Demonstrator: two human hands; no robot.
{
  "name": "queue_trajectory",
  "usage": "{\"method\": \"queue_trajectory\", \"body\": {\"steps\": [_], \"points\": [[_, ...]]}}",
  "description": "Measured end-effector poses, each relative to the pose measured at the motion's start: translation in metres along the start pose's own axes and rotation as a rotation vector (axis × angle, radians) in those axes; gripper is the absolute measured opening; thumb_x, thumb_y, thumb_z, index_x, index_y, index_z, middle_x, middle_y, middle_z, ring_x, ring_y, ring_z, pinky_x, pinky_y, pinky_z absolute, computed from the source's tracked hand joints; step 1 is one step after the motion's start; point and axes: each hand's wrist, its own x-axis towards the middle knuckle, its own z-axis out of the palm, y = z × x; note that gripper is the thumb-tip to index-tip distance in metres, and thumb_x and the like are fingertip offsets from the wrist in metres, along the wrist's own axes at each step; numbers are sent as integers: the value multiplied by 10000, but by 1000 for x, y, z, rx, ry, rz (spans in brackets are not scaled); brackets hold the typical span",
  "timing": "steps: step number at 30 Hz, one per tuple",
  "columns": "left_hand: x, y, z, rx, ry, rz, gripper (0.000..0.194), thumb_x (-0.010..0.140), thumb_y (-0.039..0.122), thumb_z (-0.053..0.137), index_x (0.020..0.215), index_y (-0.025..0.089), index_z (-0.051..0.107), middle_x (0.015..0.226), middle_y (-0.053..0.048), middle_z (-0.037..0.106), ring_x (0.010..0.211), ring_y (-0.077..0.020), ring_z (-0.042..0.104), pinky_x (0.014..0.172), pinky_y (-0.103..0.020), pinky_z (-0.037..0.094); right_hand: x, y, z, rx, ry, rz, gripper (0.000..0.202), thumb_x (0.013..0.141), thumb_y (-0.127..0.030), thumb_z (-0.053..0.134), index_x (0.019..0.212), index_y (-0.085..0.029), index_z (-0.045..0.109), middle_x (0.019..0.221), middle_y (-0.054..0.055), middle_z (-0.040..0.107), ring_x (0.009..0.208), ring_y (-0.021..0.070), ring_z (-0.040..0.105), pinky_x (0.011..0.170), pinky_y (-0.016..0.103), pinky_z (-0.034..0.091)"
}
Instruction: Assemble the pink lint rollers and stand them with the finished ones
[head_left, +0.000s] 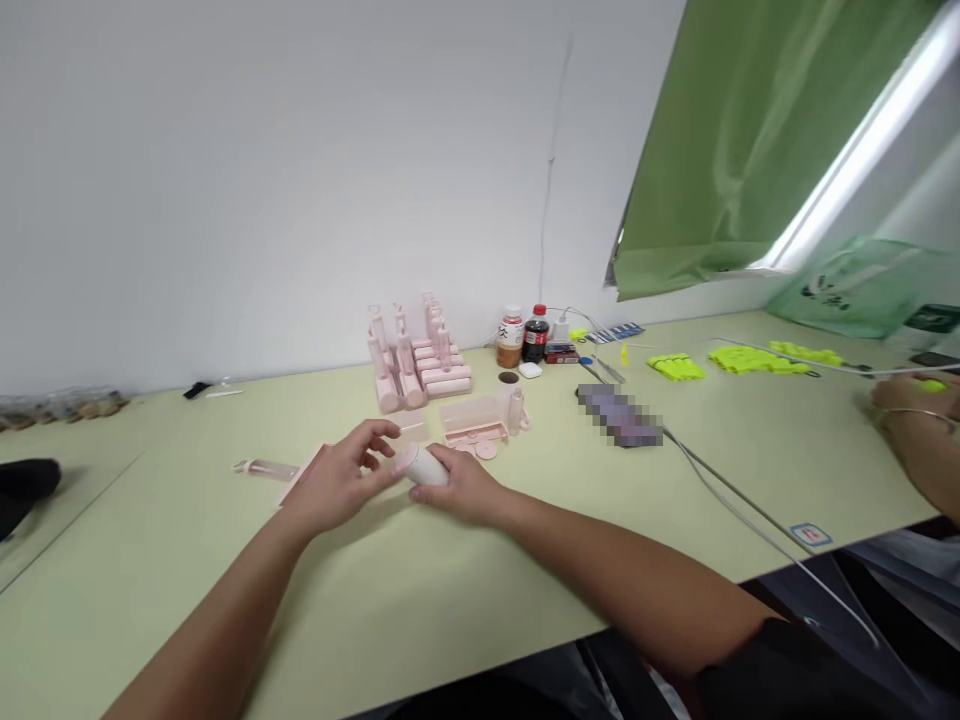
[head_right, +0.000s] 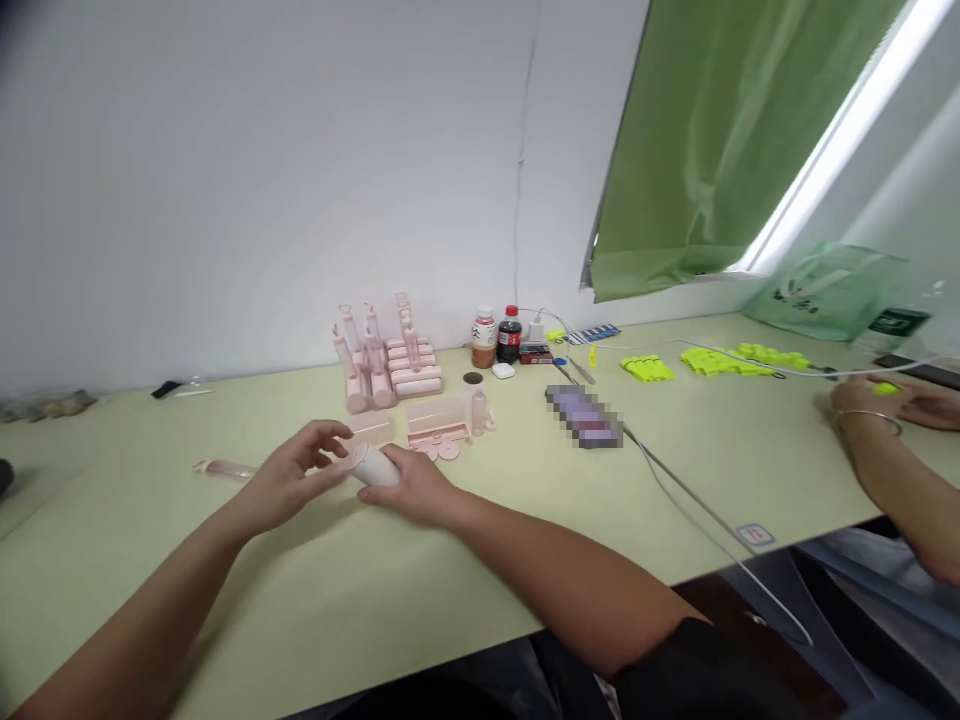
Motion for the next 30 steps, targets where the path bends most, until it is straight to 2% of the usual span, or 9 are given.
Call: {"method": "queue_trajectory", "body": {"steps": [3, 6, 8, 11, 18, 22, 25, 27, 30], "points": [[-6, 5, 10, 57, -42, 24, 351, 801, 441, 638, 1079, 242, 558, 1020, -38, 601, 861, -179, 568, 754, -305, 475, -2, -2, -2, -26, -36, 6, 386, 740, -445, 734, 1019, -203, 619, 879, 4, 626, 794, 181, 568, 640, 255, 402], [-8, -5, 15, 5, -28, 37, 260, 820, 401, 625, 994, 219, 561, 930, -19, 581, 783, -145, 531, 696, -269, 447, -3, -2, -3, -98, -54, -14, 367, 730, -418, 743, 1006, -203, 631, 883, 9, 641, 807, 192, 578, 654, 264, 404], [-8, -13, 16, -30, -29, 26, 265, 818, 407, 629, 983, 213, 556, 832, 5, 552, 719, -131, 502, 652, -254, 426, -3, -2, -4, -129, -62, -29, 369, 729, -401, 744, 1025, -208, 636, 905, 14, 654, 822, 200, 590, 665, 271, 408], [-8, -19, 16, -55, -46, 2, 306, 807, 429, 642, 1011, 217, 559, 722, 38, 492, 668, -127, 475, 614, -242, 402, -3, -2, -4, -146, -81, -29, 388, 727, -386, 747, 1059, -216, 640, 934, 19, 665, 838, 206, 605, 665, 272, 415], [-10, -21, 12, -56, -96, -43, 290, 808, 438, 636, 981, 222, 551, 672, 49, 437, 640, -131, 441, 593, -240, 374, -5, -3, -3, -130, -106, -18, 435, 715, -396, 758, 1107, -242, 649, 967, 11, 681, 840, 201, 619, 676, 271, 437], [-11, -26, 8, -73, -147, -86, 243, 791, 378, 647, 942, 230, 527, 689, 51, 450, 655, -130, 462, 599, -235, 388, -5, -3, -2, -147, -112, -6, 440, 691, -422, 773, 1079, -249, 657, 952, 9, 678, 817, 201, 621, 651, 266, 434], [-9, -31, 9, -176, -179, -140, 264, 781, 386, 655, 909, 232, 483, 653, 63, 456, 615, -123, 486, 565, -229, 400, -4, -2, -1, -130, -105, 23, 525, 668, -442, 789, 1134, -259, 634, 991, 20, 679, 849, 215, 624, 661, 274, 440], [-7, -31, 11, -273, -158, -179, 323, 766, 441, 669, 890, 232, 456, 635, 65, 479, 589, -127, 514, 554, -241, 435, -4, -1, -1, -99, -90, 44, 565, 672, -459, 786, 1172, -259, 615, 1012, 30, 679, 861, 219, 625, 672, 282, 445], [-4, -30, 15, -401, -21, -250, 389, 746, 537, 666, 862, 218, 477, 735, 9, 589, 664, -166, 602, 583, -288, 509, -4, -1, -1, -42, -54, 72, 572, 691, -485, 770, 1188, -254, 604, 1032, 39, 675, 870, 217, 624, 675, 284, 447]]}}
